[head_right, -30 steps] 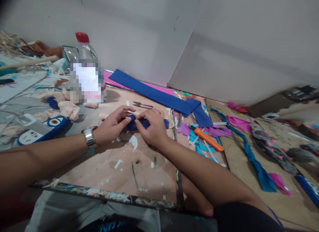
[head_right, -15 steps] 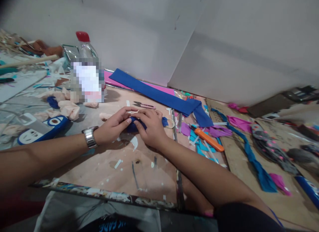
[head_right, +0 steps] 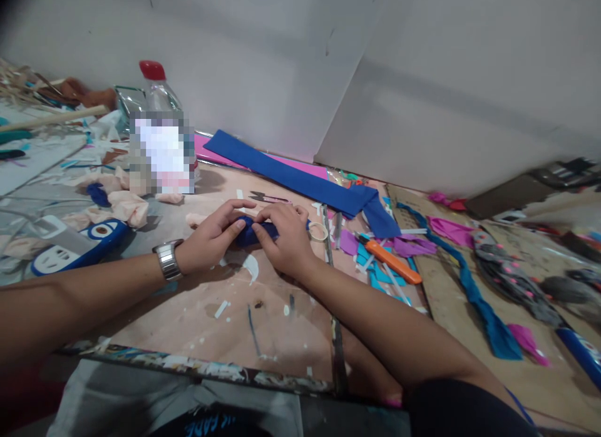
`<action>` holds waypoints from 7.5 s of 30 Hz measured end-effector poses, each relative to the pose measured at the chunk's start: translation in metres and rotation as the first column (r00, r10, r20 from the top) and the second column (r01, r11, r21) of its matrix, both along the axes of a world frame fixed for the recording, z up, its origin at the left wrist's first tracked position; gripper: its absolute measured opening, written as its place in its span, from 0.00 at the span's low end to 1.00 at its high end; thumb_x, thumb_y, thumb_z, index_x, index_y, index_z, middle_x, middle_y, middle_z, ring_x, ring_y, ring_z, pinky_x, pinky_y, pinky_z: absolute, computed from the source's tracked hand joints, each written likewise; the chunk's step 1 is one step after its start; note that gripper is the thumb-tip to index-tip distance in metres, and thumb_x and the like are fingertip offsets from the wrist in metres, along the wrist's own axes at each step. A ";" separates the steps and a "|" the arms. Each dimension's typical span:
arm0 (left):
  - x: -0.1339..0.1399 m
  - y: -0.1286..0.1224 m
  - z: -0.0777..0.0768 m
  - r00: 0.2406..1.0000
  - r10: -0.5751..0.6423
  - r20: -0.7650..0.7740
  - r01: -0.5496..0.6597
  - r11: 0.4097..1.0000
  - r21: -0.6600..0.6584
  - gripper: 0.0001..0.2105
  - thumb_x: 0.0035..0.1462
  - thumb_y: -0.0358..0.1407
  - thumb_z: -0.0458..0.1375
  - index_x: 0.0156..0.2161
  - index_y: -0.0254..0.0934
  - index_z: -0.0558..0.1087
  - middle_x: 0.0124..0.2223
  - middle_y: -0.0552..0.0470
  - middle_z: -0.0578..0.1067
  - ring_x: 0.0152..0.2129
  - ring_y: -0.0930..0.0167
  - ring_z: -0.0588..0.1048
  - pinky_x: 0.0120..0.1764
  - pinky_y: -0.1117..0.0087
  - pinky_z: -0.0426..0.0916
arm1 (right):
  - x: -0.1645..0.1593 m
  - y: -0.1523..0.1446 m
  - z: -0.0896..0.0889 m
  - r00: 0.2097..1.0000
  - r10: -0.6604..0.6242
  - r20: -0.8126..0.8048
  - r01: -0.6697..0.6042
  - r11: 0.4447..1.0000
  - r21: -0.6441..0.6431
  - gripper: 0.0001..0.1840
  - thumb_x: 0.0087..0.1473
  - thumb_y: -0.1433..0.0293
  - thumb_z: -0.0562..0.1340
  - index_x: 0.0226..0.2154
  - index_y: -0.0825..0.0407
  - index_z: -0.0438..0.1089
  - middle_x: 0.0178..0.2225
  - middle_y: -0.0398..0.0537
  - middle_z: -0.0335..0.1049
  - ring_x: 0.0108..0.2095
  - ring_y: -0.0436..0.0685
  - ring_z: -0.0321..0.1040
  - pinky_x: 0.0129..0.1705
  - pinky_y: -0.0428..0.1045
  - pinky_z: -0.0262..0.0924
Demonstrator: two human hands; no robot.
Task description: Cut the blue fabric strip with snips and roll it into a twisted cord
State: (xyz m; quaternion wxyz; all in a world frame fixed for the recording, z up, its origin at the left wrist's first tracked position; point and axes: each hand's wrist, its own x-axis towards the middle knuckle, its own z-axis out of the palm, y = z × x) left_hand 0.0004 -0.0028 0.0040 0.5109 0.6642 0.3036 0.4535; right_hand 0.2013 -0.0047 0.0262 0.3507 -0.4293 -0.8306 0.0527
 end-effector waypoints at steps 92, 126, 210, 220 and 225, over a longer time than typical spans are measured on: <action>0.000 0.000 0.002 0.987 0.158 0.001 -0.157 0.980 0.125 0.13 0.62 0.40 0.65 0.48 0.38 0.72 0.46 0.48 0.76 0.42 0.69 0.75 0.46 0.65 0.72 | 0.002 0.000 -0.001 0.996 0.085 0.008 -0.085 0.996 0.035 0.11 0.66 0.65 0.60 0.48 0.46 0.75 0.45 0.49 0.81 0.49 0.64 0.71 0.55 0.63 0.55; -0.001 0.002 0.003 0.993 0.119 -0.022 -0.119 0.993 0.001 0.15 0.61 0.43 0.66 0.47 0.37 0.75 0.45 0.45 0.80 0.37 0.69 0.77 0.38 0.68 0.72 | 0.001 0.002 -0.001 0.997 -0.007 -0.081 0.008 1.000 0.009 0.08 0.63 0.62 0.64 0.34 0.47 0.72 0.34 0.46 0.78 0.41 0.60 0.72 0.52 0.60 0.56; 0.001 0.006 0.004 0.979 0.151 0.136 -0.118 0.967 -0.228 0.19 0.57 0.43 0.69 0.49 0.36 0.73 0.38 0.50 0.79 0.32 0.73 0.76 0.35 0.72 0.72 | 0.001 0.000 0.000 0.997 0.017 -0.071 -0.010 0.995 0.096 0.07 0.61 0.62 0.67 0.39 0.47 0.74 0.38 0.46 0.80 0.43 0.61 0.73 0.52 0.61 0.55; 0.001 0.002 0.005 0.988 0.128 0.089 -0.106 0.970 -0.217 0.14 0.61 0.43 0.66 0.47 0.37 0.74 0.36 0.50 0.79 0.28 0.73 0.75 0.29 0.74 0.68 | 0.000 -0.001 0.003 0.995 0.022 -0.102 -0.015 0.998 0.068 0.04 0.60 0.65 0.67 0.36 0.47 0.73 0.36 0.45 0.79 0.41 0.60 0.73 0.51 0.60 0.56; 0.001 0.002 0.009 0.992 0.110 0.068 -0.092 0.970 -0.224 0.14 0.61 0.43 0.66 0.46 0.37 0.75 0.33 0.51 0.79 0.27 0.73 0.75 0.29 0.73 0.69 | 0.000 -0.001 0.002 0.994 0.020 -0.108 -0.011 0.996 0.083 0.04 0.61 0.66 0.66 0.35 0.48 0.73 0.35 0.45 0.79 0.41 0.60 0.73 0.51 0.60 0.56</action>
